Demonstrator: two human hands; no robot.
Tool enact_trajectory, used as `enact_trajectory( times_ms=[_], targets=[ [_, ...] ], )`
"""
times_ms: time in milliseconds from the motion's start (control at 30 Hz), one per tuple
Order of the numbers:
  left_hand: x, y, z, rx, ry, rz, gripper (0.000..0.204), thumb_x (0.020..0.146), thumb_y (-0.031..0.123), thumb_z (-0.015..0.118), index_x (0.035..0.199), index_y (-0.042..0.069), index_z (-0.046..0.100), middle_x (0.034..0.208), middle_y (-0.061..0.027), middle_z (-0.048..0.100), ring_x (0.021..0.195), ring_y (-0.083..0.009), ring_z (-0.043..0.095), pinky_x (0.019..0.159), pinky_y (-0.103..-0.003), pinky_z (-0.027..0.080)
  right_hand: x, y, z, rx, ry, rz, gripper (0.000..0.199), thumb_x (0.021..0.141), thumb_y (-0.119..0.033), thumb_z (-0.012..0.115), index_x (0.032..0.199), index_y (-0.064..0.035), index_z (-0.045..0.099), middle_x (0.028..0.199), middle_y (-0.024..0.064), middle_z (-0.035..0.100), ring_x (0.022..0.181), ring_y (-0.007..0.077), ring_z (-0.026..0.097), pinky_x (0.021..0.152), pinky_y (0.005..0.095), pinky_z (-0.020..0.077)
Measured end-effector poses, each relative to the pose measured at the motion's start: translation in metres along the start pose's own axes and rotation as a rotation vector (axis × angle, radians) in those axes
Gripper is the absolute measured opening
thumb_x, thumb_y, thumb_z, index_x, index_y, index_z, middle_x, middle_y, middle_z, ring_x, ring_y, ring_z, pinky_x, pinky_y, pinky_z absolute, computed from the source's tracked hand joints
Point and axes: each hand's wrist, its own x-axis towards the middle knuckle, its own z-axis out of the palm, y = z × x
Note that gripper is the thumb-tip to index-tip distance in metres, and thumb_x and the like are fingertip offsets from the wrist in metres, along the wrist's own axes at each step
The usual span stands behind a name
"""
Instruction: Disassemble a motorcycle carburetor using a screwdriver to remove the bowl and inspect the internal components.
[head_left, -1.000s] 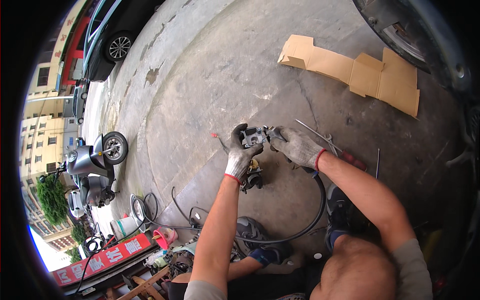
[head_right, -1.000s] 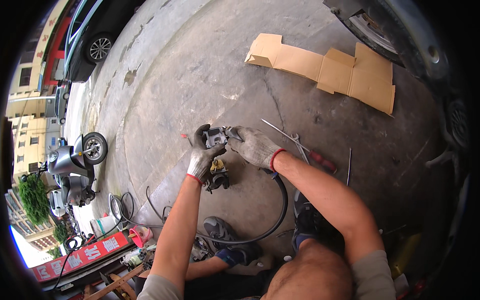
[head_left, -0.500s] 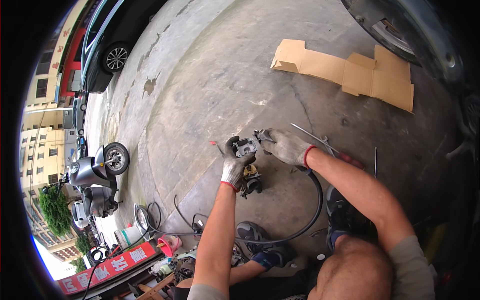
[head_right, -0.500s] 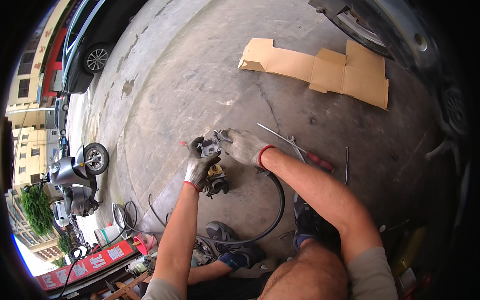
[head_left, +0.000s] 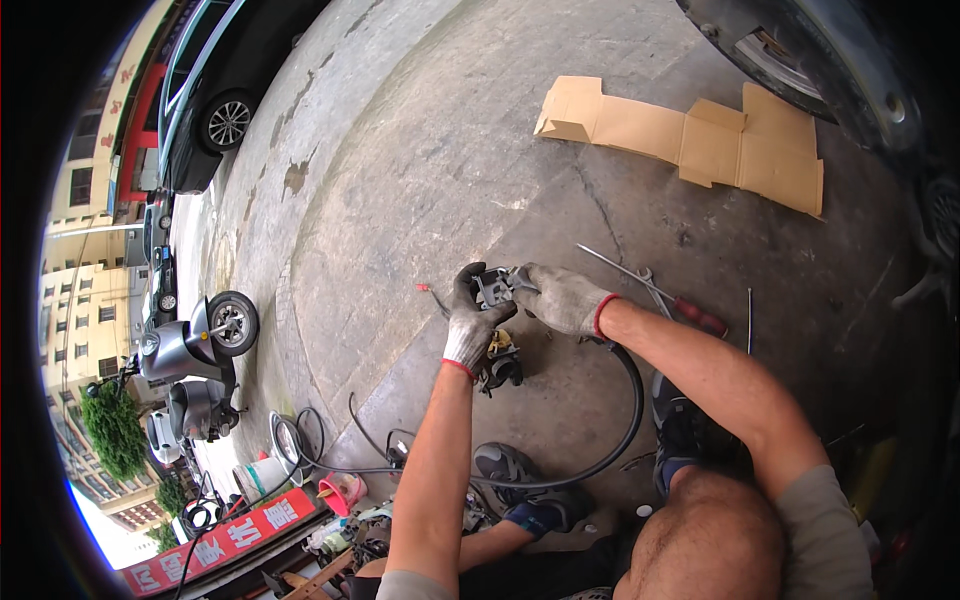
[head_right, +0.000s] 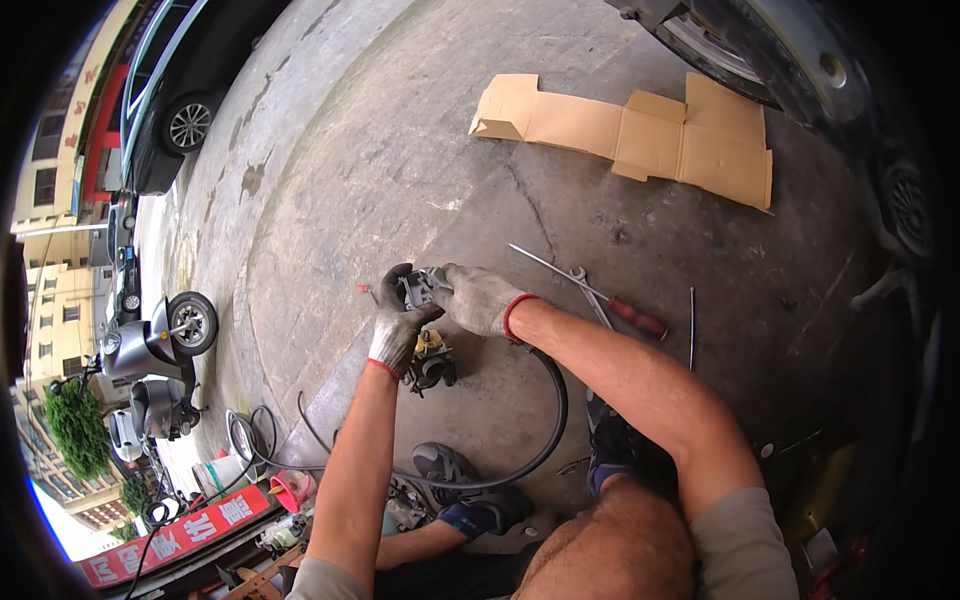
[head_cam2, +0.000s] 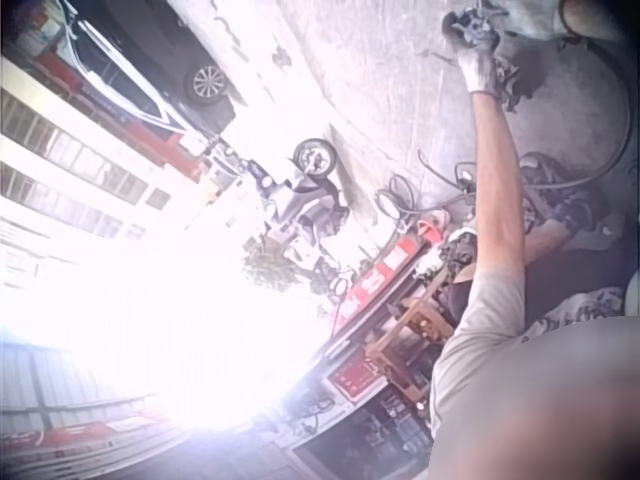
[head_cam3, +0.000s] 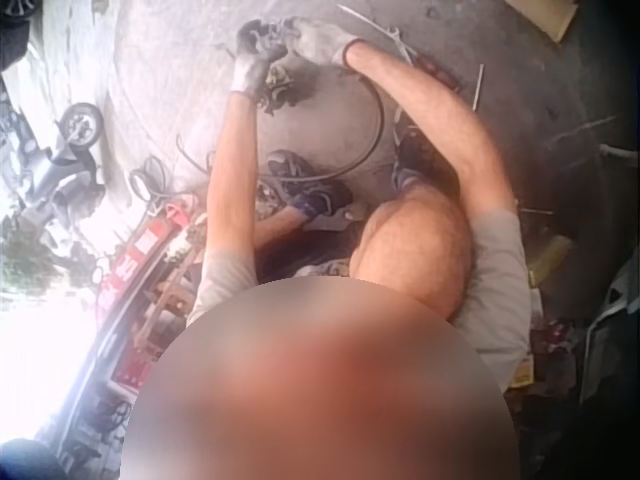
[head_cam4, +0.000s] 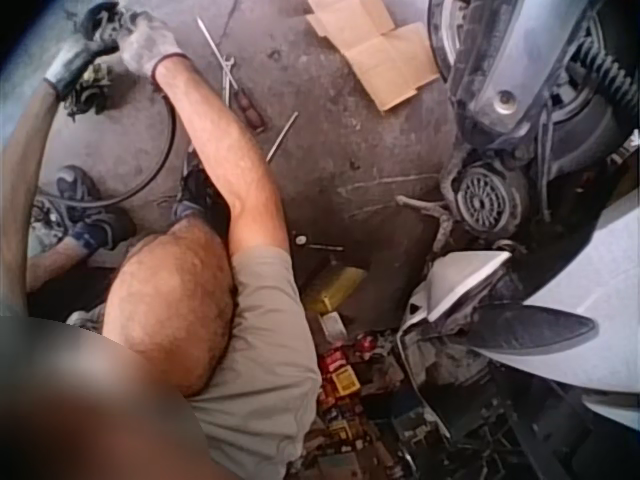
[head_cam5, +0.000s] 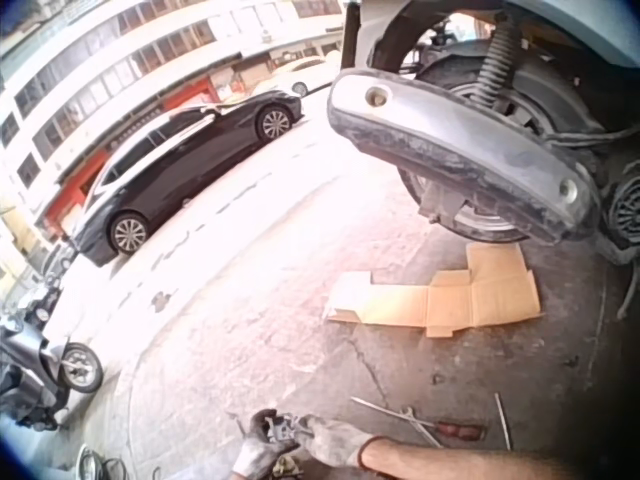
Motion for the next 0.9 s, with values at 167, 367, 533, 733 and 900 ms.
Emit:
enact_trajectory(
  times_ms=[167,367,533,733,900],
  targets=[
    [-0.008,0.013,0.009,-0.118,-0.011,-0.004,0.082,0.077,-0.006,0.074,0.147,0.005,0.033,0.122,-0.0118,0.057,0.106,-0.0207,0.061,0.087,-0.034,0.057,-0.007,0.012,0.000,0.061,0.116,-0.130,0.048,0.095,-0.032,0.057,0.132,-0.0010,0.055,0.122,0.0264,0.063,0.116,0.0403,0.060,0.099,0.0446,0.0462],
    [-0.025,0.030,0.010,-0.212,-0.035,0.026,0.087,0.075,-0.006,0.072,0.150,0.008,0.029,0.128,-0.0150,0.055,0.108,-0.0241,0.062,0.089,-0.037,0.057,-0.024,0.028,-0.012,0.160,0.391,0.211,0.053,0.089,-0.030,0.064,0.136,-0.0076,0.052,0.122,0.0244,0.063,0.116,0.0415,0.059,0.099,0.0479,0.0471],
    [-0.041,0.033,0.022,-0.331,-0.101,0.009,0.093,0.075,0.000,0.075,0.153,0.010,0.025,0.132,-0.0153,0.053,0.115,-0.0275,0.062,0.091,-0.039,0.056,-0.023,0.085,-0.007,-0.036,0.415,0.294,0.053,0.086,-0.022,0.063,0.135,-0.0065,0.049,0.126,0.0243,0.060,0.114,0.0424,0.059,0.098,0.0491,0.0477],
    [-0.057,0.040,0.043,-0.461,-0.156,-0.027,0.096,0.072,0.003,0.079,0.153,0.013,0.028,0.137,-0.0128,0.050,0.118,-0.0275,0.060,0.093,-0.040,0.056,-0.034,0.115,-0.004,-0.284,0.563,0.407,0.057,0.086,-0.023,0.066,0.137,-0.0087,0.046,0.134,0.0239,0.050,0.119,0.0431,0.056,0.098,0.0506,0.0470],
    [-0.065,0.041,0.047,-0.411,-0.178,-0.010,0.091,0.072,-0.006,0.076,0.150,0.012,0.032,0.137,-0.0116,0.050,0.121,-0.0252,0.057,0.099,-0.040,0.055,-0.051,0.075,-0.014,-0.253,0.760,0.020,0.038,0.091,-0.022,0.065,0.126,-0.0088,0.057,0.121,0.0202,0.061,0.109,0.0374,0.063,0.094,0.0464,0.0496]
  ],
)
